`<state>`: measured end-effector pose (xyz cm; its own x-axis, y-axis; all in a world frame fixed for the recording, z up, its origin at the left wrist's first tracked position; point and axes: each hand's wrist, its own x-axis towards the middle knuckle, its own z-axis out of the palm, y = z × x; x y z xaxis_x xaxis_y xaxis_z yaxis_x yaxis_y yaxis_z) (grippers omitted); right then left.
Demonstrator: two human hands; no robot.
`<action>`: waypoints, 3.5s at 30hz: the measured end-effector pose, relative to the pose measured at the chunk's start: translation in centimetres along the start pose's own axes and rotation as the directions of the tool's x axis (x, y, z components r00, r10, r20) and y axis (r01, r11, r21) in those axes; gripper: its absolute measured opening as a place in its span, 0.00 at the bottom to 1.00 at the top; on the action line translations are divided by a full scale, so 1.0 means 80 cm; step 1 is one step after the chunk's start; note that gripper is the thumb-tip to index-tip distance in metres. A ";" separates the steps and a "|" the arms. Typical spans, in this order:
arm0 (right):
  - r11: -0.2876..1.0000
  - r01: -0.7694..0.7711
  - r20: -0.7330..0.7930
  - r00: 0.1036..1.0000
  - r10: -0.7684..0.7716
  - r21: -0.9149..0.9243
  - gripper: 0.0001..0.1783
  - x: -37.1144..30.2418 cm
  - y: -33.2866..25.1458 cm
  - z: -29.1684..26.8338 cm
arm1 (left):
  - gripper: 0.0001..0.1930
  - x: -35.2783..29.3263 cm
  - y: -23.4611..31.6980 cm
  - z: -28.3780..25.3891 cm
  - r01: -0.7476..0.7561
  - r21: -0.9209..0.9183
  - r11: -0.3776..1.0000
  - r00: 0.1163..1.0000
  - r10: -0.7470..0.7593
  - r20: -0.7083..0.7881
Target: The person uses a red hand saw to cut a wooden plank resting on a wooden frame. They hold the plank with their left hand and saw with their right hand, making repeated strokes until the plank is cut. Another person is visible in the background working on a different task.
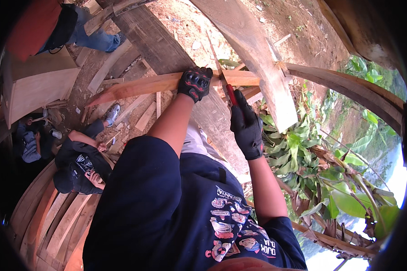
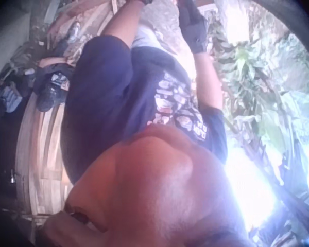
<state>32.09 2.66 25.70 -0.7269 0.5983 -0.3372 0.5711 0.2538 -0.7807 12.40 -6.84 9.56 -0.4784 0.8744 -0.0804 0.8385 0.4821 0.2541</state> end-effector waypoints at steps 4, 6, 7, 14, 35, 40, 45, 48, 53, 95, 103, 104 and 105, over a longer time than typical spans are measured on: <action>0.999 -0.034 0.000 0.999 0.034 0.018 0.28 -0.027 0.018 0.003 | 0.17 -0.015 0.012 0.024 0.014 0.060 0.998 0.994 -0.007 -0.111; 0.999 -0.028 -0.009 1.000 0.028 0.016 0.28 -0.031 0.021 0.005 | 0.21 -0.021 0.015 0.032 0.025 0.108 0.994 0.987 -0.008 -0.161; 1.000 -0.022 -0.014 1.000 0.022 0.006 0.28 -0.026 0.018 0.003 | 0.19 -0.020 0.015 0.030 0.031 0.087 0.996 0.990 -0.018 -0.137; 1.000 0.016 -0.002 1.000 -0.016 0.015 0.26 0.005 0.003 -0.006 | 0.10 -0.002 0.003 0.015 0.057 -0.036 0.998 0.997 -0.059 -0.057; 0.949 0.018 0.196 0.979 0.047 -0.313 0.19 0.170 -0.103 -0.049 | 0.07 0.034 -0.020 -0.006 0.081 -0.115 0.990 0.995 -0.074 0.070; 0.761 0.397 0.194 0.917 -0.348 -0.513 0.20 0.168 -0.084 -0.038 | 0.07 0.032 -0.018 0.002 0.096 -0.141 0.985 0.990 -0.080 0.116; 0.933 0.165 -0.042 0.981 -0.188 -0.320 0.23 0.099 -0.081 0.021 | 0.09 0.043 -0.015 -0.012 0.127 -0.120 0.985 0.983 -0.108 0.148; 0.973 -0.043 0.114 0.991 0.070 -0.226 0.25 0.102 -0.076 -0.007 | 0.08 0.035 -0.013 -0.025 0.144 -0.106 0.984 0.965 -0.116 0.234; 0.962 -0.030 0.069 0.996 0.050 -0.272 0.25 0.090 -0.090 0.000 | 0.08 0.028 -0.018 -0.010 0.089 -0.173 0.981 0.987 -0.063 0.148; 0.956 -0.011 0.140 0.989 0.054 -0.294 0.17 0.147 -0.178 -0.070 | 0.11 0.040 -0.013 -0.018 0.106 -0.133 0.985 0.947 -0.060 0.317; 0.930 0.051 0.198 0.980 0.024 -0.365 0.18 0.126 -0.185 -0.117 | 0.12 0.054 -0.009 -0.033 0.129 -0.130 0.983 0.919 -0.070 0.389; 0.927 0.060 0.225 0.974 0.027 -0.370 0.18 0.122 -0.196 -0.128 | 0.11 0.051 -0.015 -0.036 0.144 -0.114 0.983 0.917 -0.089 0.390; 0.924 0.073 0.255 0.967 0.027 -0.375 0.18 0.119 -0.206 -0.139 | 0.12 0.049 -0.021 -0.042 0.166 -0.099 0.981 0.907 -0.113 0.405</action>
<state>20.01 12.63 41.21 -0.7843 0.3917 -0.4811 0.6179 0.5632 -0.5486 8.24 -4.44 12.03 -0.4228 0.7610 -0.4921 0.7174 0.6129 0.3313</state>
